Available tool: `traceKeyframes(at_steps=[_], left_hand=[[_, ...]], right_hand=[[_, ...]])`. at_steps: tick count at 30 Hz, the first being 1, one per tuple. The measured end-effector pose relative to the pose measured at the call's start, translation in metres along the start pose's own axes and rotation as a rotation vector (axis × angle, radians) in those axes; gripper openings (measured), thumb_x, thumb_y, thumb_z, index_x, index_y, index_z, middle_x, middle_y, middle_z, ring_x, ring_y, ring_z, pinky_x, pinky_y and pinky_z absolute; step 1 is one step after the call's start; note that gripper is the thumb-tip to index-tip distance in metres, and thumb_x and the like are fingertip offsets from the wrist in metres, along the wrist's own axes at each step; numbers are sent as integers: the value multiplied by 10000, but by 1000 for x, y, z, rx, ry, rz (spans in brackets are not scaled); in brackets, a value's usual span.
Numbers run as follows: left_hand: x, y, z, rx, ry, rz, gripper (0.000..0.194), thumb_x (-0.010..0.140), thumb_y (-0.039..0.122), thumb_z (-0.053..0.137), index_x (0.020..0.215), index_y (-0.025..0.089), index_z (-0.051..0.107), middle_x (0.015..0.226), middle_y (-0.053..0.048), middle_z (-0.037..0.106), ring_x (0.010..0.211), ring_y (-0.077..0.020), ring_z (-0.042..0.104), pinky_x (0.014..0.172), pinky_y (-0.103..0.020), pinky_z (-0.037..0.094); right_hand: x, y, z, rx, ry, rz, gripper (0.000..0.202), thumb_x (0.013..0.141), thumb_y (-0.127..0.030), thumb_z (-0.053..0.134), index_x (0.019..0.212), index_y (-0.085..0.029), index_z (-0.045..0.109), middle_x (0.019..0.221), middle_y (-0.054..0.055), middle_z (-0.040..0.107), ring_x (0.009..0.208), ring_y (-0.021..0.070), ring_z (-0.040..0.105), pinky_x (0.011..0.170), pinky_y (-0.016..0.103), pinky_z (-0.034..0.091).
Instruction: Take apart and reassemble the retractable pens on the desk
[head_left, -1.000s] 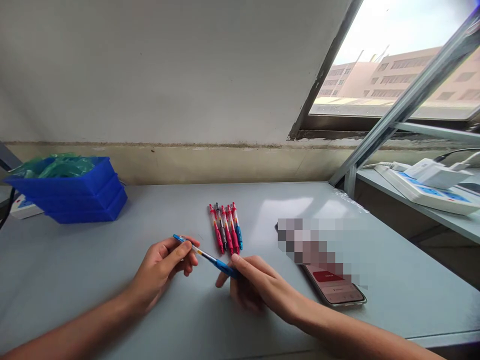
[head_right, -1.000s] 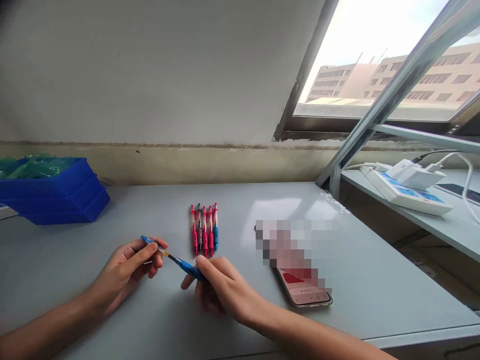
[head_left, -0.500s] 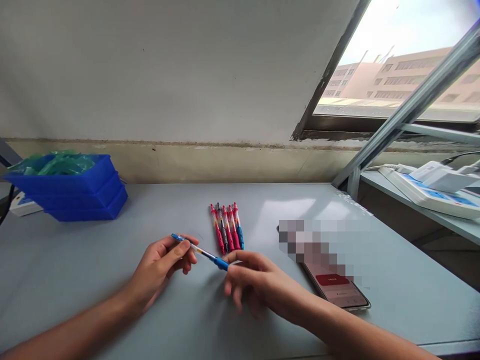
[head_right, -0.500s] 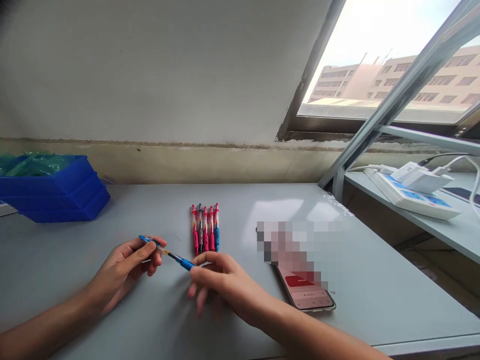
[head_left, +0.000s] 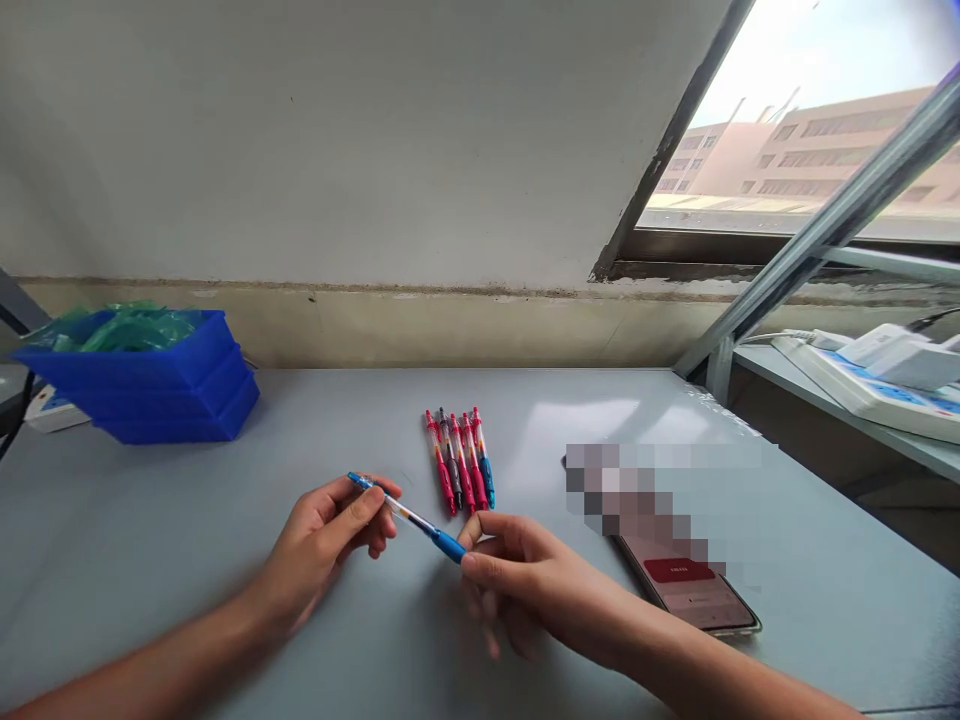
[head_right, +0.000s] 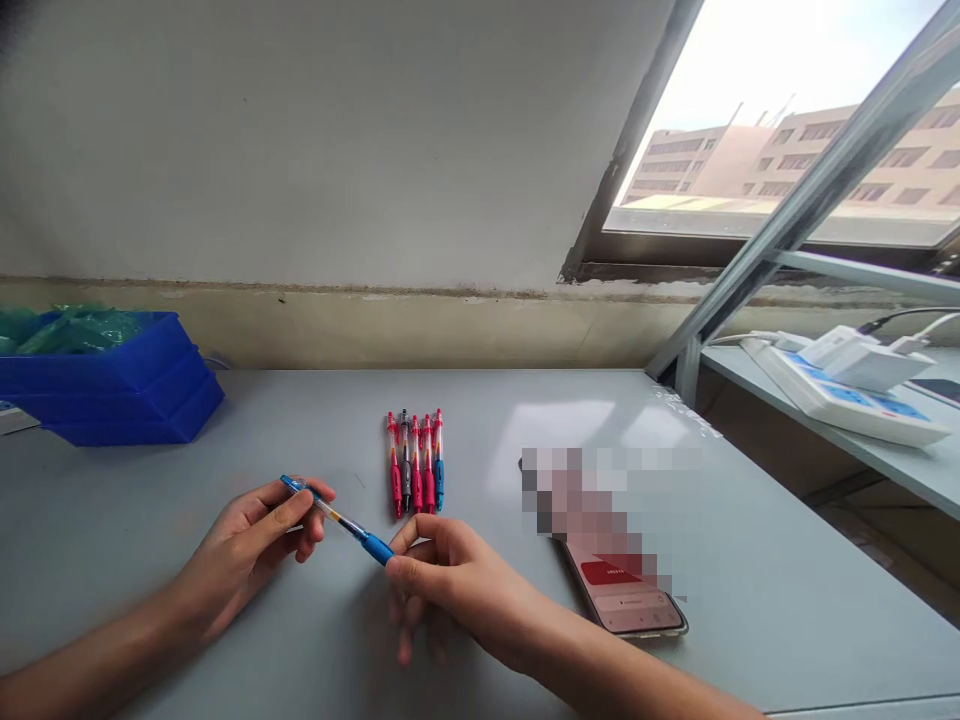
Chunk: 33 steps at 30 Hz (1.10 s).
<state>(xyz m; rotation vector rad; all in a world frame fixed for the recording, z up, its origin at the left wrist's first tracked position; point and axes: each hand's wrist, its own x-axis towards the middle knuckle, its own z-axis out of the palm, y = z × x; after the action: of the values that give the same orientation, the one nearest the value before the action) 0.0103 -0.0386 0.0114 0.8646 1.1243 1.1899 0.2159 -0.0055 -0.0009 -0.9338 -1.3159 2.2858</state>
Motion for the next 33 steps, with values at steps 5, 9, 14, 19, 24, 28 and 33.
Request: traceKeyframes(at_steps=[5, 9, 14, 19, 24, 28, 33], left_hand=[[1, 3, -2, 7, 51, 31, 234, 716, 397, 678, 775, 171, 692, 557, 21, 603, 523, -86, 471, 517, -207, 369], [2, 6, -6, -27, 122, 42, 221, 736, 394, 656, 755, 176, 684, 572, 21, 600, 543, -87, 480, 537, -199, 385], [4, 11, -10, -73, 210, 92, 214, 730, 385, 656, 719, 172, 674, 571, 20, 588, 552, -95, 485, 533, -195, 393], [7, 17, -11, -116, 291, 141, 195, 702, 363, 680, 690, 169, 672, 564, 18, 582, 551, -97, 483, 521, -189, 401], [6, 18, -10, -125, 300, 139, 200, 693, 361, 686, 676, 162, 673, 566, 16, 579, 551, -94, 483, 509, -187, 399], [4, 13, -8, -102, 225, 99, 199, 721, 364, 666, 707, 166, 679, 568, 16, 595, 540, -89, 490, 516, -190, 398], [-2, 2, 0, -21, 65, 52, 211, 721, 369, 672, 756, 163, 699, 606, -12, 652, 555, -105, 528, 546, -216, 421]], right_hand=[[-2, -1, 2, -38, 56, -35, 235, 675, -235, 682, 708, -175, 458, 520, -56, 582, 369, 70, 562, 299, 110, 314], [-3, -2, 3, -42, 92, -58, 221, 664, -225, 674, 709, -178, 462, 532, -62, 574, 370, 72, 564, 306, 120, 318], [-2, -4, 2, -23, 90, -70, 219, 651, -207, 675, 697, -178, 464, 515, -57, 574, 366, 78, 569, 314, 128, 329], [-3, -5, 1, -27, 87, -86, 194, 660, -177, 654, 700, -176, 464, 516, -47, 594, 390, 92, 597, 337, 133, 339], [-3, -6, 2, -51, 104, -84, 205, 657, -194, 657, 698, -177, 456, 505, -50, 589, 384, 90, 593, 338, 134, 339], [-2, -5, 2, -59, 103, -77, 211, 654, -200, 654, 699, -180, 449, 496, -60, 580, 378, 92, 594, 333, 133, 334], [0, -3, 2, -117, 140, -103, 232, 659, -235, 660, 703, -186, 437, 495, -68, 570, 384, 93, 584, 344, 147, 337]])
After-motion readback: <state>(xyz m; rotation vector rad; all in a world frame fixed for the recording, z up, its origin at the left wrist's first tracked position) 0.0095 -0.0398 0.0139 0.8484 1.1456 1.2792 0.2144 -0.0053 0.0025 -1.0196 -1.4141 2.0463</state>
